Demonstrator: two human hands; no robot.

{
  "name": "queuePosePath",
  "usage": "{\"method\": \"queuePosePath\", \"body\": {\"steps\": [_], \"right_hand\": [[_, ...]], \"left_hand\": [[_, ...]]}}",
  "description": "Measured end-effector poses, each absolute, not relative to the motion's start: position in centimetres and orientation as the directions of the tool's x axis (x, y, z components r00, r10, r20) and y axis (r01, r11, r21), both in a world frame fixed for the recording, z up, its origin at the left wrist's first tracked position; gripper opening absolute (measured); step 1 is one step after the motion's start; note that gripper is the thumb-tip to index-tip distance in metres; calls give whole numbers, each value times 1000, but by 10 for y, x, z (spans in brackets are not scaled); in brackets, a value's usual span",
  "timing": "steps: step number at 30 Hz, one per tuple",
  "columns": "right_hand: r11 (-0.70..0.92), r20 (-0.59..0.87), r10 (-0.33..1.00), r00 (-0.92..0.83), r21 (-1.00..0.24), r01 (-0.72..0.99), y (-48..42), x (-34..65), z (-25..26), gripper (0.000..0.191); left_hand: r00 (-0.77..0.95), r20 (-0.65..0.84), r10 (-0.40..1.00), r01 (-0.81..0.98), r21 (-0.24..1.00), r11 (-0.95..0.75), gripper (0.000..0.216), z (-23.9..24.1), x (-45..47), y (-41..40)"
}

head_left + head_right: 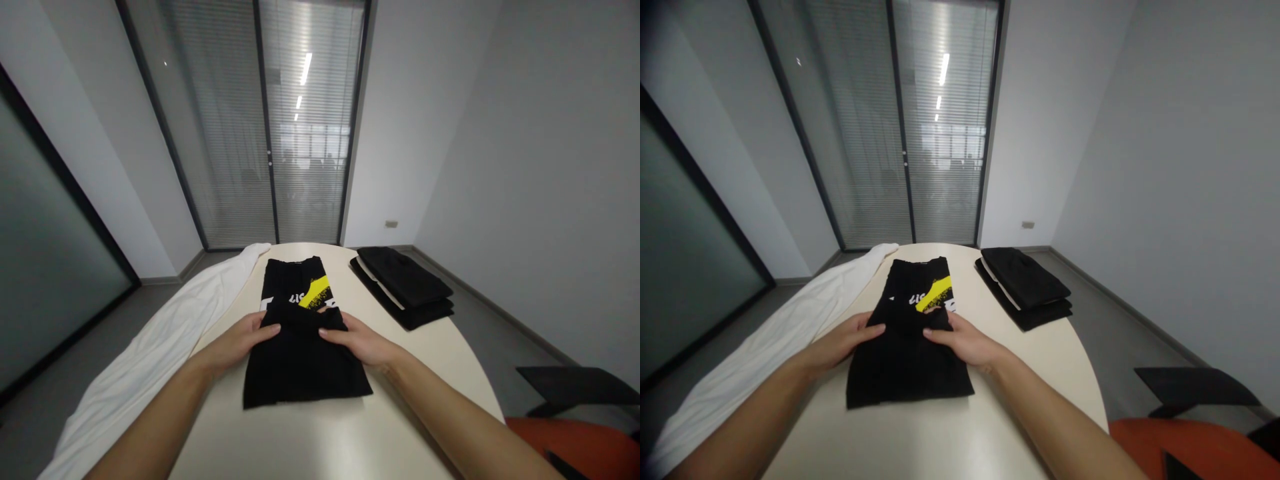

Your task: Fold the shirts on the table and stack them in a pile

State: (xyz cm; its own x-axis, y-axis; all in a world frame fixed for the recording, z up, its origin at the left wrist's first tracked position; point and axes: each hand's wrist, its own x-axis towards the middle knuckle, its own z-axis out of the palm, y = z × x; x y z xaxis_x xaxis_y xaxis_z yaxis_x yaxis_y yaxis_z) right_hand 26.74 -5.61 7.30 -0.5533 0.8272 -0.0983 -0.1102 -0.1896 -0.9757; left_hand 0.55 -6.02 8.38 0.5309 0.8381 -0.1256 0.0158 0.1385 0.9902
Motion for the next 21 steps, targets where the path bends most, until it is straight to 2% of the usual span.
{"method": "queuePosePath", "body": {"steps": [4, 8, 10, 12, 15, 18, 21], "right_hand": [[-121, -27, 872, -488, -979, -162, -34, 260, 61, 45], [-65, 13, 899, -438, -985, -162, -11, 252, 44, 50], [-32, 24, 897, -442, -993, -117, -3, 251, 36, 50], [-18, 13, 885, -466, -998, -63, 2, 251, 29, 50], [-36, -14, 860, -510, -999, -33, 3, 254, 23, 49], [-52, -30, 850, -526, -998, -28, 2, 257, 23, 48], [-58, -43, 846, -531, -998, -11, 0, 258, 27, 49]], "left_hand": [[336, -10, 942, -16, 1000, 16, 53, 73, 11, -50], [203, 81, 976, 190, 974, -121, 53, 52, 10, -41], [165, 122, 979, 386, 905, -178, 43, 42, 7, -38], [133, 136, 982, 589, 786, -189, 31, 35, 4, -36], [144, 117, 983, 767, 615, -185, 20, 33, 2, -35], [155, 101, 983, 803, 566, -185, 17, 35, 2, -35], [143, 131, 981, 774, 603, -193, 15, 35, 2, -35]]}}
